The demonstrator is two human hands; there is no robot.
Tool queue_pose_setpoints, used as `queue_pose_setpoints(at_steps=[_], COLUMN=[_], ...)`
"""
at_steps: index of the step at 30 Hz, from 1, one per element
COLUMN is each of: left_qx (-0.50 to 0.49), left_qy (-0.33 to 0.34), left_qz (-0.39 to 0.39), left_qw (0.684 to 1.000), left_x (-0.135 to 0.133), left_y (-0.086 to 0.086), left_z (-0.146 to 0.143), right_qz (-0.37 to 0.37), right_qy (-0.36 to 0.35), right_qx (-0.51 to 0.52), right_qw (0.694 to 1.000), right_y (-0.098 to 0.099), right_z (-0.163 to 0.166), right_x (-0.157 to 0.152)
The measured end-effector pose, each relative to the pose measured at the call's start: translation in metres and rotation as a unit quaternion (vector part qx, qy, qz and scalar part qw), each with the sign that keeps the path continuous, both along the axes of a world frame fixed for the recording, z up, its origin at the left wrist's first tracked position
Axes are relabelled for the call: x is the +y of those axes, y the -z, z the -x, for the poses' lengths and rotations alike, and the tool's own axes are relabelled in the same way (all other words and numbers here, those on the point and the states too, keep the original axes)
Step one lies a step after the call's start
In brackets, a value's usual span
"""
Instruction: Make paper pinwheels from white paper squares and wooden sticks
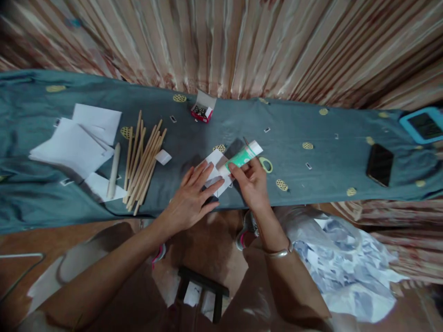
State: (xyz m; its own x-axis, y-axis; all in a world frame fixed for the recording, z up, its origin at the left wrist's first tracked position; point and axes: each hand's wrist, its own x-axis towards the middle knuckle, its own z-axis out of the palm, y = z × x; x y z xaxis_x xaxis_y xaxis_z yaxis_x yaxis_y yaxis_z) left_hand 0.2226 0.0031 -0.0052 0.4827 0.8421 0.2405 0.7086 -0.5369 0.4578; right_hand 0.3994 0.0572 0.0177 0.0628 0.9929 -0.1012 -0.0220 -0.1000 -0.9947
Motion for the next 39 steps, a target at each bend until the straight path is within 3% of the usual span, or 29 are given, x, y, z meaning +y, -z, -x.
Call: queue_pose_setpoints(at_steps=[4,15,24,39], left_qx=[-0.001,-0.007,-0.012,-0.013], left_qy=[0.002,-0.007,-0.005,-0.006], left_qz=[0.011,0.026,0.033,0.040], left_qw=[1.000,1.000,0.999,0.999], left_x=[0.001,0.002,0.003,0.004], left_y=[0.002,0.006,0.004,0.003], left_z=[-0.002,-0.003,-0.003,-0.003], right_qz=[-0.043,-0.071,-0.086,-0.105], right_qy=[-0.031,-0.065,-0.060,-0.065], right_qx=[-0.089,-0.198,-0.313,-0.352], right_qw=[0.995,0.975,0.944,0.928], right_y=[0.003,0.014,0.000,-0.004], right_z=[0.001,-0.007,0.005,0.009], right_x=[0.000,0.001,-0.001,-0.003])
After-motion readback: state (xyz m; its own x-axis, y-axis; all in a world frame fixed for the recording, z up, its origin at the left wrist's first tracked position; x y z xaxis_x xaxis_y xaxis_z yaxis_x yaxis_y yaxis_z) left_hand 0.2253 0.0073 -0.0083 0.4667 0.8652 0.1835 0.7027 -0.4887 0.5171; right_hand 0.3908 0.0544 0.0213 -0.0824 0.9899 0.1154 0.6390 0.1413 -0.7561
